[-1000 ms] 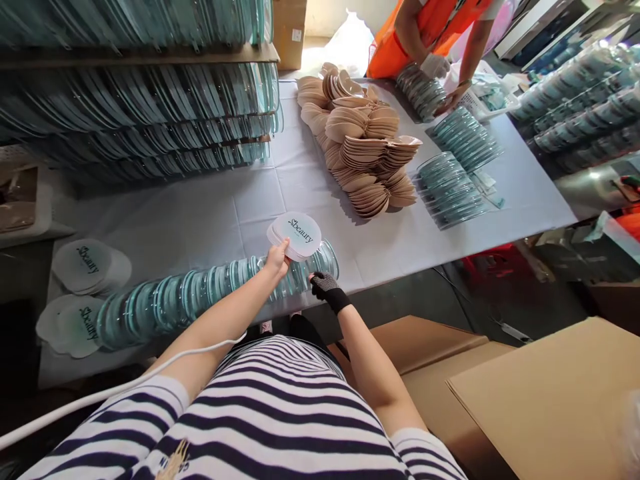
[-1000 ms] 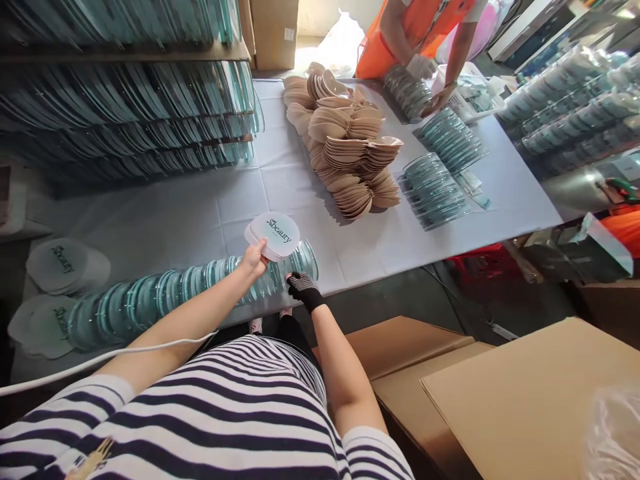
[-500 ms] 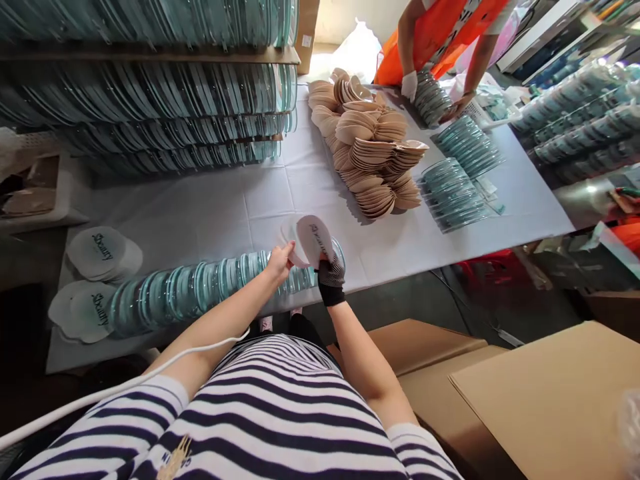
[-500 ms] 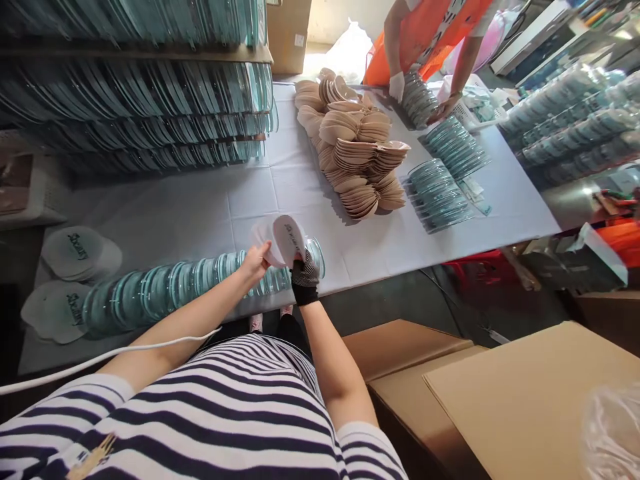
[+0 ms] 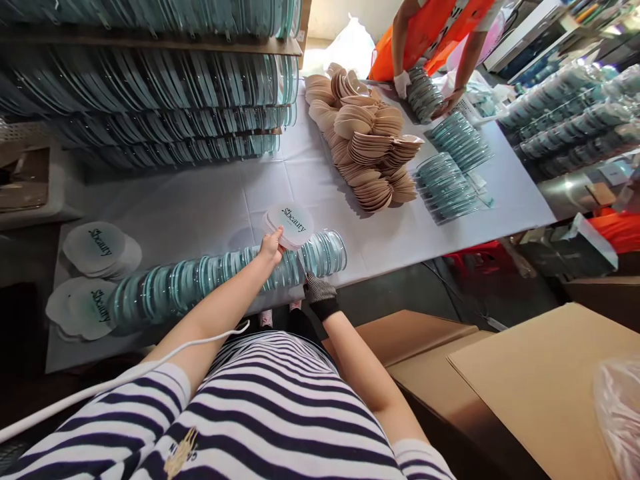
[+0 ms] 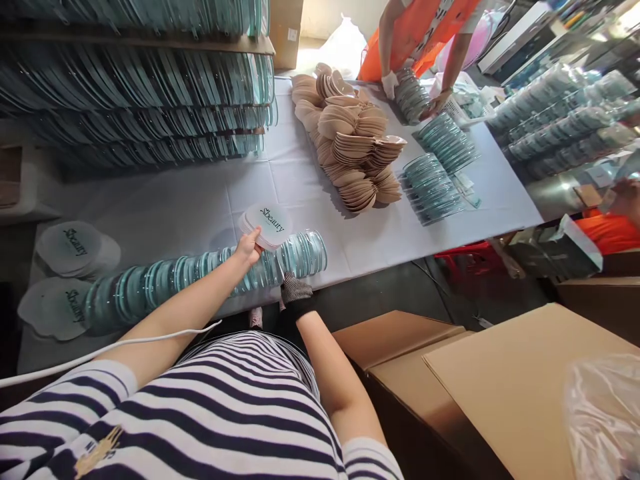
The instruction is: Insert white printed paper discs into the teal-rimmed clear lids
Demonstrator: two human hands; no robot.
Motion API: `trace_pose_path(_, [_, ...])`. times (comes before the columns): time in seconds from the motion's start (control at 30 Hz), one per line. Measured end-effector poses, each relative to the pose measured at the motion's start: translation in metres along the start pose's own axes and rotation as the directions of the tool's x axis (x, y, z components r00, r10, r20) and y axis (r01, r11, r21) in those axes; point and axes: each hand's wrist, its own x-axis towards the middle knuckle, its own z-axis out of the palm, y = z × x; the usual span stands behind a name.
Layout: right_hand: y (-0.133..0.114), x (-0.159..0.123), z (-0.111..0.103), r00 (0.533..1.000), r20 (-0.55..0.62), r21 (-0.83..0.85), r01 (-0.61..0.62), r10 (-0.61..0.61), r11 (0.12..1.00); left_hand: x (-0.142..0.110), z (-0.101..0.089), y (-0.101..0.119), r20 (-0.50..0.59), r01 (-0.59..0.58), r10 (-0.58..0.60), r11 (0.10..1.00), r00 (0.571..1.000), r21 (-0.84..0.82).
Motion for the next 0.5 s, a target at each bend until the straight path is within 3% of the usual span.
trace_pose_path(0.1, [-0.009, 0.013, -0.007, 0.997, -0.059, 0.035, -0.037, 0.039, 0.999, 0.0, 0.002, 0.0, 0.002, -0.006, 0.006, 1.0, 1.0, -0.003])
trace_pose_path(0.27, [0.0, -0.006, 0.005, 0.975, -0.189, 0.064, -0.107, 0.117, 0.992, -0.002, 0.004, 0.0, 0.008, -0.012, 0.012, 1.0, 1.0, 0.014])
trace_pose_path(0.5, [-0.012, 0.022, 0.019, 0.974, -0.195, 0.075, -0.099, 0.112, 0.992, -0.001, 0.003, -0.002, 0.031, 0.001, -0.002, 1.0, 1.0, 0.025])
